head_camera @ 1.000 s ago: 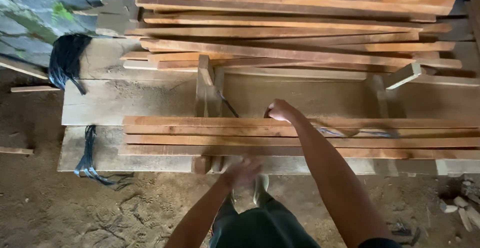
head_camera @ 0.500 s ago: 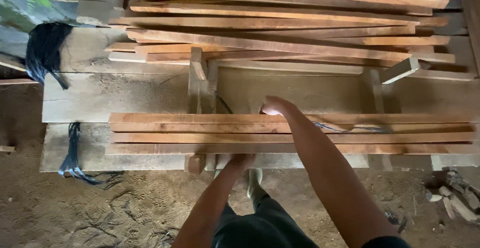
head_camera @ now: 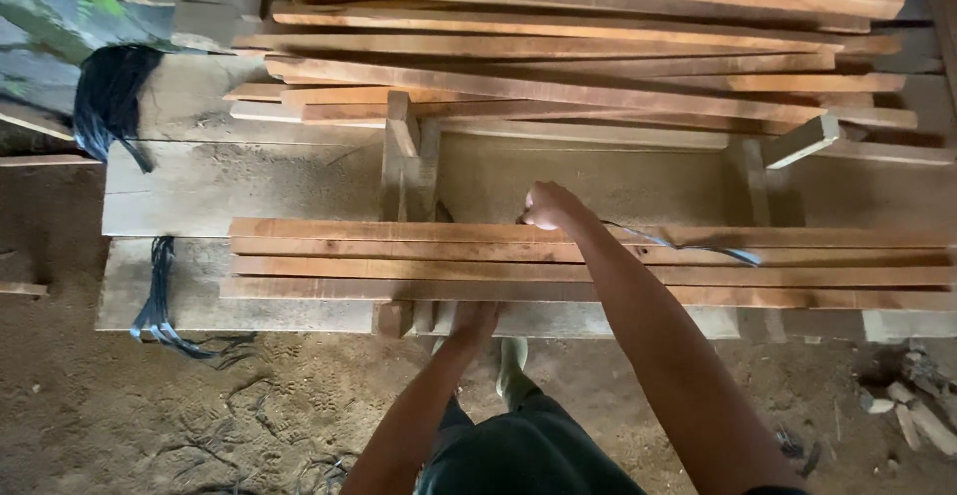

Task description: The person is bundling several thin wood strips together using flexible ties.

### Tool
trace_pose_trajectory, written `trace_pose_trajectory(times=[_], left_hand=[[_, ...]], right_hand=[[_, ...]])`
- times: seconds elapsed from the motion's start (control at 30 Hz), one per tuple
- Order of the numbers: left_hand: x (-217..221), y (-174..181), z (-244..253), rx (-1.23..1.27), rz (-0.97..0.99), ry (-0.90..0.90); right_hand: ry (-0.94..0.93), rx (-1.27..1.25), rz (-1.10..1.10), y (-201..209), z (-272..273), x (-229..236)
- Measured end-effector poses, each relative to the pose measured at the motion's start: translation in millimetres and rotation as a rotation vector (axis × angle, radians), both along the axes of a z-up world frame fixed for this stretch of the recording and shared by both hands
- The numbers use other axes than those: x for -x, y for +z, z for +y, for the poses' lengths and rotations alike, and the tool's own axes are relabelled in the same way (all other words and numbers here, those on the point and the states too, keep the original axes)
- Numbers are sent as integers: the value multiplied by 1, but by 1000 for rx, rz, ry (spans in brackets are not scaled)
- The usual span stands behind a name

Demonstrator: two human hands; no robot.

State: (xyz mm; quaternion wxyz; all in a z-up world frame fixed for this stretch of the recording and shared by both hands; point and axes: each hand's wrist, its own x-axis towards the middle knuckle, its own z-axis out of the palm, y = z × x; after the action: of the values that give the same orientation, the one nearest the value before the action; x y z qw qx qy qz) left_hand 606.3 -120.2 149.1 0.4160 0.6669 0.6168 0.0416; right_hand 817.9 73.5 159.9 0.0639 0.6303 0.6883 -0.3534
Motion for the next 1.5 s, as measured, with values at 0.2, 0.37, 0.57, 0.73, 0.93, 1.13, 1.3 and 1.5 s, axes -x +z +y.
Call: trace_pose_trajectory(times=[0.2,0.37,0.57,0.73,0.93,1.13,1.3,1.5], left_hand=[[11,-83,-30,-583,108,-138],[27,-66,-33,-759,11,-99],[33,-34,-38,-828,-187,-61],[39,7,-34,-500,-410,-13],[59,35,-26,-29,-520,95],[78,55,-42,-62,-511,-10],[93,107,-40,382,-1328,230],[91,74,-50,-14,-1000,-8]], right_hand=[[-68,-172,95,34,-37,-7],[-130,-141,312,112,-83,6],[-260,-149,465,104,-128,9],[-269,-135,565,106,-157,7],[-366,-117,595,96,-180,27],[-542,-56,752,126,-219,75],[-650,-193,880,99,-226,97],[-666,-269,965,129,-235,111]])
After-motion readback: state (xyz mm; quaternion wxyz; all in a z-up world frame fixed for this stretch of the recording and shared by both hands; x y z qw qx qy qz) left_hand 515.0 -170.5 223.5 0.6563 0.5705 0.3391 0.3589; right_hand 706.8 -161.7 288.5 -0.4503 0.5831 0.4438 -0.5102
